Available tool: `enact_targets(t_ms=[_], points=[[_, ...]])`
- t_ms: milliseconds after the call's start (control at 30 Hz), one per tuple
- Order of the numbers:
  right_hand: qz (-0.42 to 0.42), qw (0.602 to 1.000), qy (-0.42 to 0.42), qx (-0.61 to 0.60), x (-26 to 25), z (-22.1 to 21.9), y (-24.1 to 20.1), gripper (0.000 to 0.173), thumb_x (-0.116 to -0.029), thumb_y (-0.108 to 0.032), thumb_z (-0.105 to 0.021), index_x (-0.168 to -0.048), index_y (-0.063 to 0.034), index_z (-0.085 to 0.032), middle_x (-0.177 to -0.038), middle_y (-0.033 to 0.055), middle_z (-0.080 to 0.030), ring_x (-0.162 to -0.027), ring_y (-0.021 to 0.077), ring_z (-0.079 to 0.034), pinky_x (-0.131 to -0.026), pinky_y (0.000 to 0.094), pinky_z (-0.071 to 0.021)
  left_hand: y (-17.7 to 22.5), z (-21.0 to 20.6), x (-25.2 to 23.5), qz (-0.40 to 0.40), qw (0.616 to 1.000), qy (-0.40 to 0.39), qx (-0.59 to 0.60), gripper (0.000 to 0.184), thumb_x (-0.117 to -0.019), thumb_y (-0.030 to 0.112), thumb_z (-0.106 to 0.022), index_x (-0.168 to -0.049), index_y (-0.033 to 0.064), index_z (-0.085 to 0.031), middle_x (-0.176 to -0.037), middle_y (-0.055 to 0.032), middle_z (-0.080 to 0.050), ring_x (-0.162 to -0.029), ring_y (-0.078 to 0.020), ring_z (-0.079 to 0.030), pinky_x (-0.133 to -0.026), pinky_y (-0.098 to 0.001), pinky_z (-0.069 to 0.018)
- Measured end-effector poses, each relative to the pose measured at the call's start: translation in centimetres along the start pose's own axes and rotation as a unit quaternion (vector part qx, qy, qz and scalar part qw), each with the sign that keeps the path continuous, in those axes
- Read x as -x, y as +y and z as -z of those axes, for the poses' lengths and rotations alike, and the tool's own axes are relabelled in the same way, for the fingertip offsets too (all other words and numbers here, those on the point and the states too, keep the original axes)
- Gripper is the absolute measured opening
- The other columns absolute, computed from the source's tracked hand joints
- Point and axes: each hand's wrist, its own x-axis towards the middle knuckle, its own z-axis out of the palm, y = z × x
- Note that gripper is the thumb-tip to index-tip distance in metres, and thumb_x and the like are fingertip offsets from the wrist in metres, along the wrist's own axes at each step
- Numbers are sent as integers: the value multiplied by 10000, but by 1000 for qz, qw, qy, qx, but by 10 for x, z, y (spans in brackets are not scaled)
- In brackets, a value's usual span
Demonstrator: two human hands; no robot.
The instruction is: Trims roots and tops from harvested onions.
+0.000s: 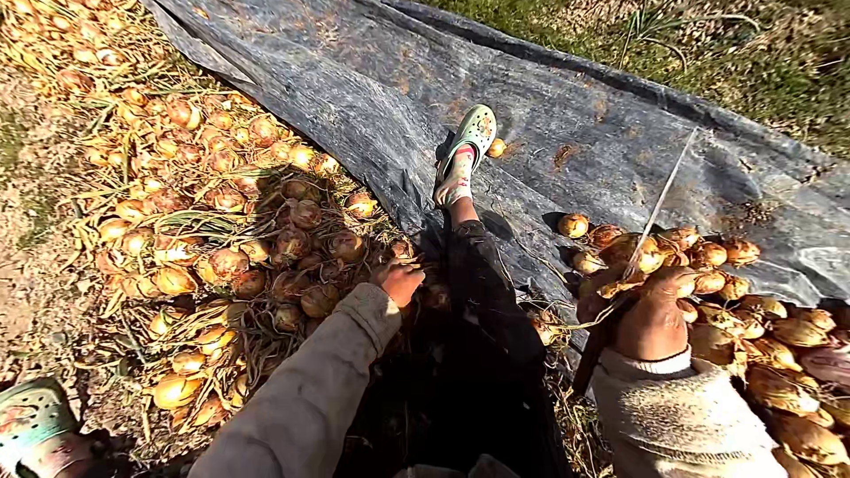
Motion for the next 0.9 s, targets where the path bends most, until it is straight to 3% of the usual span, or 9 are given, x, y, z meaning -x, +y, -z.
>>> enact_targets(t_ms=[100,167,300,367,467,567,700,833,900], points=[[-89,992,-77,-46,26,-7,21,661,-1000,-727,-160,-809,-234,-557,-541,-103,-560,-419,13,-518,-402,186,-458,-35,-62,13,-1,967,-240,-88,442,-998,61,-609,-1438,99,-589,-1459,-204,-565,-1407,-475,-438,-1069,-664,-408],[-138,982,-116,-54,46,-17,30,649,-981,-754,-242,-780,-223,-557,-529,-90,-560,-409,17,-522,-398,183,-464,-55,-81,21,47,958,-276,-56,531,-1037,57,-546,-1555,110,-443,-1542,-248,-465,-1440,-513,-382,-1089,-692,-378],[-242,949,-202,-30,76,-36,37,419,-1031,-490,-409,-855,-157,-592,-565,-99,-565,-437,3,-515,-438,179,-467,-74,-87,39,121,971,-207,17,501,-1031,81,-557,-1522,45,-465,-1488,-251,-524,-1420,-473,-437,-1134,-623,-386],[-311,916,-252,15,83,-44,31,305,-1059,-297,-406,-995,-62,-590,-625,-71,-544,-478,25,-504,-492,204,-476,-72,-87,55,136,974,-174,52,425,-1059,147,-530,-1459,2,-528,-1442,-267,-557,-1398,-468,-464,-1150,-592,-380],[-364,871,-324,63,88,-55,36,298,-1053,-275,-464,-1185,-16,-528,-685,-34,-535,-511,63,-523,-533,237,-504,-51,-80,83,164,973,-44,159,349,-1071,158,-511,-1337,-33,-632,-1311,-281,-641,-1303,-445,-563,-1147,-546,-399],[-411,842,-346,44,100,-64,50,448,-1021,-298,-568,-1334,3,-460,-807,23,-569,-580,99,-550,-582,272,-522,-23,-74,96,160,956,107,222,309,-1040,123,-553,-1267,-40,-685,-1206,-260,-697,-1200,-432,-628,-1093,-534,-451],[-429,844,-322,6,107,-68,51,389,-1019,-220,-570,-1315,3,-452,-785,26,-554,-562,101,-547,-565,262,-525,-7,-73,74,174,982,-1,75,581,-969,355,-666,-1489,131,-535,-1506,-130,-533,-1415,-366,-455,-1133,-583,-367],[-434,864,-252,-31,101,-65,47,202,-1058,-152,-477,-1210,-19,-475,-674,9,-525,-509,107,-552,-526,256,-535,-4,-94,28,173,983,-47,33,719,-940,334,-705,-1577,176,-413,-1632,-107,-388,-1530,-355,-295,-1193,-687,-165],[-446,864,-234,-34,100,-62,45,172,-1073,-147,-456,-1192,-24,-471,-657,12,-514,-504,117,-554,-518,262,-533,-6,-98,8,206,975,-57,64,735,-971,252,-685,-1606,131,-337,-1646,-175,-333,-1490,-402,-355,-1168,-641,-297]])
